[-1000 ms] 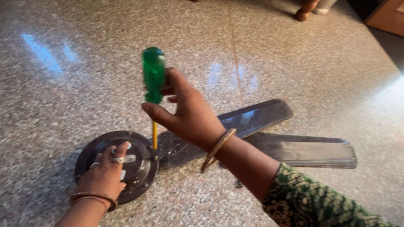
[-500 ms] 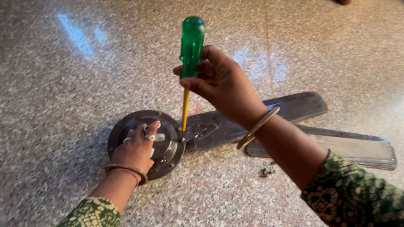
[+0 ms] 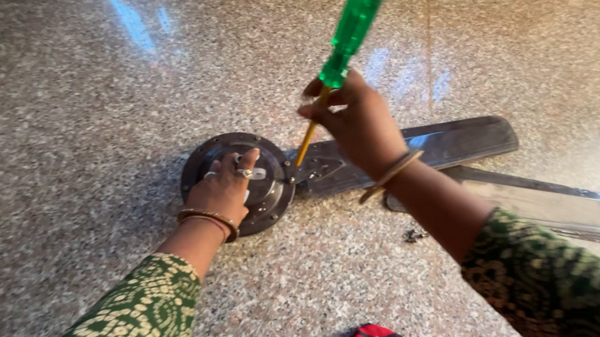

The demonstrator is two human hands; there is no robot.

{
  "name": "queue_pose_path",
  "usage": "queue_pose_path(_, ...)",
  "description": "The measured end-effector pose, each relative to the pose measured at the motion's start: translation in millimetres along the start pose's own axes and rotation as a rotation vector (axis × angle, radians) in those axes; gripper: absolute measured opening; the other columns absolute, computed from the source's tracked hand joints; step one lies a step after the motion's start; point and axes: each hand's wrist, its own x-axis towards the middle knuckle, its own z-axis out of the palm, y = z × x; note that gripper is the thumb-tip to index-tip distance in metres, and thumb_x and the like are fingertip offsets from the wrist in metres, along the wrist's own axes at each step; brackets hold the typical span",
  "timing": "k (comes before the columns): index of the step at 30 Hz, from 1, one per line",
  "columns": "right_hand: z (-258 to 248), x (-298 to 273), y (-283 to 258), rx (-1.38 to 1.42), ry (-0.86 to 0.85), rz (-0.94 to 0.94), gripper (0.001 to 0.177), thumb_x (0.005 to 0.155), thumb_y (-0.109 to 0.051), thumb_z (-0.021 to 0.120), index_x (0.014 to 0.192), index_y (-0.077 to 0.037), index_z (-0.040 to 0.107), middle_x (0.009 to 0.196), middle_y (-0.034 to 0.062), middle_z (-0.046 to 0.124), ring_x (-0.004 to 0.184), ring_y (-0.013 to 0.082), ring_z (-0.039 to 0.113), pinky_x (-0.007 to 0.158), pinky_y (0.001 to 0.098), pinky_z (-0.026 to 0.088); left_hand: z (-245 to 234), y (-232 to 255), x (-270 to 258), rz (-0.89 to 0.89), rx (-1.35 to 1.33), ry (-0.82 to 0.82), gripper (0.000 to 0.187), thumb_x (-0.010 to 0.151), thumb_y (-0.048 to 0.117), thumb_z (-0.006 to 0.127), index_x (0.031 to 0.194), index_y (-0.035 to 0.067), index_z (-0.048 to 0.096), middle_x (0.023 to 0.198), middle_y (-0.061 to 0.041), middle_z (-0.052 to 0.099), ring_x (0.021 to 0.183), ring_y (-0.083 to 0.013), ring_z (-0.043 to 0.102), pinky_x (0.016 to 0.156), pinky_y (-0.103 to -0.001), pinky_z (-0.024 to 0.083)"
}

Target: The person uses a screwdriver to loosen and remove screws from the mounting bracket of a ceiling fan blade. They detach one blade from the fan hub and set it aside on the floor, then continue to loosen screws on the next blade.

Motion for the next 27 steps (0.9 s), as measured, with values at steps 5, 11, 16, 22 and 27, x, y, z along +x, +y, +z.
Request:
queue_pose_path(5,3.4,-2.0,3.1,0.022,0.009,0.023,0.027,0.085,-0.015,0.084,0.104,-0.003,0.069,0.094,0.0076,0.078,0.089,0.0138,0.078,0.079,0.0288,0.063,-2.6,-1.3,-3.8,0.018,-0.002,0.035,0.105,0.076,0.016,0.084,0.156,0.031,0.018,0.150,-0.015,0.042,0.123,-0.0391,0.059,0.089,-0.048,0.060)
queue_pose_path(11,8.6,7.4,19.1,0.157,-0.020,-0.016,0.025,0.089,-0.015,0.080,0.110,-0.004,0.069,0.101,0.0052,0.079,0.095,0.0134,0.078,0.085,0.0277,0.065,-9.4,3.8,-3.6,-0.053,0.008,-0.041,0.105,0.076,0.019,0.086,0.154,0.036,0.018,0.155,-0.011,0.038,0.124,-0.0362,0.059,0.094,-0.048,0.058)
queue_pose_path(16,13.7,-2.5,23.5,0.130,-0.044,-0.061,0.024,0.092,-0.013,0.078,0.113,-0.006,0.068,0.110,0.0044,0.077,0.100,0.0150,0.078,0.086,0.0302,0.063,-8.6,2.2,-2.1,-0.047,0.040,-0.054,0.111,0.077,0.020,0.086,0.157,0.037,0.010,0.155,-0.013,0.037,0.123,-0.0367,0.060,0.094,-0.046,0.059)
queue_pose_path(22,10.3,-7.1,21.9,0.020,-0.042,0.115,0.029,0.084,-0.014,0.083,0.106,-0.005,0.066,0.099,0.0034,0.079,0.093,0.0139,0.079,0.080,0.0285,0.063,-2.7,-1.0,-1.7,0.003,0.041,0.010,0.115,0.074,0.019,0.087,0.156,0.035,0.007,0.151,-0.015,0.039,0.126,-0.0379,0.058,0.093,-0.046,0.059)
queue_pose_path(27,12.8,-5.3,27.9,0.185,-0.108,0.062,0.023,0.086,-0.010,0.080,0.105,-0.004,0.068,0.099,0.0051,0.079,0.096,0.0140,0.079,0.084,0.0276,0.064,-2.1,-0.7,-0.4,-0.017,0.060,-0.036,0.113,0.077,0.021,0.086,0.157,0.034,0.007,0.153,-0.013,0.038,0.130,-0.0362,0.054,0.095,-0.044,0.059)
